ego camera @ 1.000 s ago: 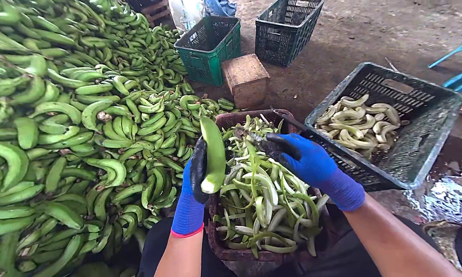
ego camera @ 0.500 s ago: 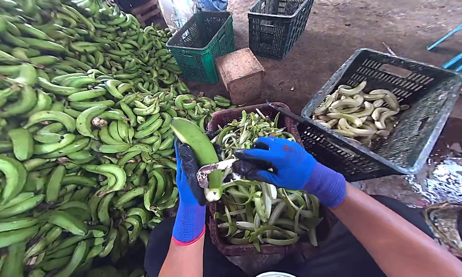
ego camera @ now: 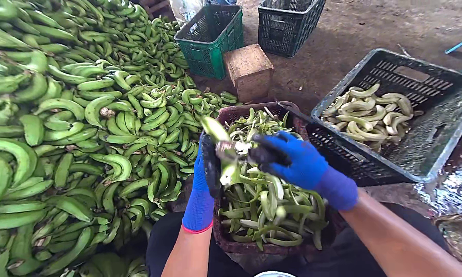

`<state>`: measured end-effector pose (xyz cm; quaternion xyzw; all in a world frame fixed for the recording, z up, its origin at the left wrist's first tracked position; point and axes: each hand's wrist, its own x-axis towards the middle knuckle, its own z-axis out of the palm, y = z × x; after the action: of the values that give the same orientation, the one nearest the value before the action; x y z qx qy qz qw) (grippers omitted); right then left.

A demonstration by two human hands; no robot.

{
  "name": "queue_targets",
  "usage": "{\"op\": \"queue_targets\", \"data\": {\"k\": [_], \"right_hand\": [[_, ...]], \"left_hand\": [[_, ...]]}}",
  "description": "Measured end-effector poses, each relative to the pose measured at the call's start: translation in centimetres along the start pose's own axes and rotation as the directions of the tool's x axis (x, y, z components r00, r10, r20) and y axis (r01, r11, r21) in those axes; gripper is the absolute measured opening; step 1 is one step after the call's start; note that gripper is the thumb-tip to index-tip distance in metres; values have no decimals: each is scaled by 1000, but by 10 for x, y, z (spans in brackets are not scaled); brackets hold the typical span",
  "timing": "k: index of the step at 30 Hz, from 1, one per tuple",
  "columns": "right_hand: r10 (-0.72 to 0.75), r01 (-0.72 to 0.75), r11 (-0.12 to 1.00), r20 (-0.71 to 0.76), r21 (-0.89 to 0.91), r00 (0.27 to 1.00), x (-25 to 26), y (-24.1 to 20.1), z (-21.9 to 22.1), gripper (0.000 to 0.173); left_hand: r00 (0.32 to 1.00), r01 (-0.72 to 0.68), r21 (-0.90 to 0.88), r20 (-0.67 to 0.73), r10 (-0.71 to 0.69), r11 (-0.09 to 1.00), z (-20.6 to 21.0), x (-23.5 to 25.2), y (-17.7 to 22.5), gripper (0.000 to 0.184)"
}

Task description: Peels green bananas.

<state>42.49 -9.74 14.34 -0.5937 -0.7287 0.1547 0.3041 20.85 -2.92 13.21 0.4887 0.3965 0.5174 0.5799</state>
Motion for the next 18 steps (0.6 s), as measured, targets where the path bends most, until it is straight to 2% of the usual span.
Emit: {"op": "queue_targets", "data": {"k": [1,2,4,6,8,9,10,11,13,14,16,18], "right_hand": [[-55,55,998,47,-5,997,-4,-3,8,58],[-115,117,993,62,-17,991,-7,-6,14,56],[-211,210,975,-10,-76,977,-6,-7,22,52],[-220,212,970,-65,-119,973,2,-4,19,51],[-202,190,973,-90,-128,975,15,3,5,54],[-166,154,981,-90,-121,982,22,7,-3,55],[-116,106,989,-96,-104,989,28,12,-11,55],[-60,51,995,-105,-82,993,33,16,-17,53],[52,-59,996,-99,-64,994,38,22,-23,52],[77,-84,995,-101,-60,992,36,22,-23,52],[33,-39,997,-97,-60,995,24,15,-15,54],[-109,101,991,-91,-87,990,9,9,3,55]], "left_hand": [[995,-50,-90,-95,41,995,3,2,-2,37],[977,-114,-86,-190,96,990,5,4,-3,39],[925,-200,-35,-335,177,979,11,7,3,45],[928,-230,-75,-317,196,970,12,3,6,47],[985,-132,-112,-123,118,985,13,-8,10,34],[999,-42,-54,12,43,998,11,-14,14,34],[984,43,55,171,-51,998,9,-20,19,38],[939,76,192,316,-135,978,8,-24,23,44],[856,62,324,470,-218,944,10,-24,23,51],[867,74,317,449,-218,945,11,-23,19,51],[959,104,209,239,-154,972,11,-14,9,41],[998,36,-85,-39,-40,996,7,0,-5,32]]}}
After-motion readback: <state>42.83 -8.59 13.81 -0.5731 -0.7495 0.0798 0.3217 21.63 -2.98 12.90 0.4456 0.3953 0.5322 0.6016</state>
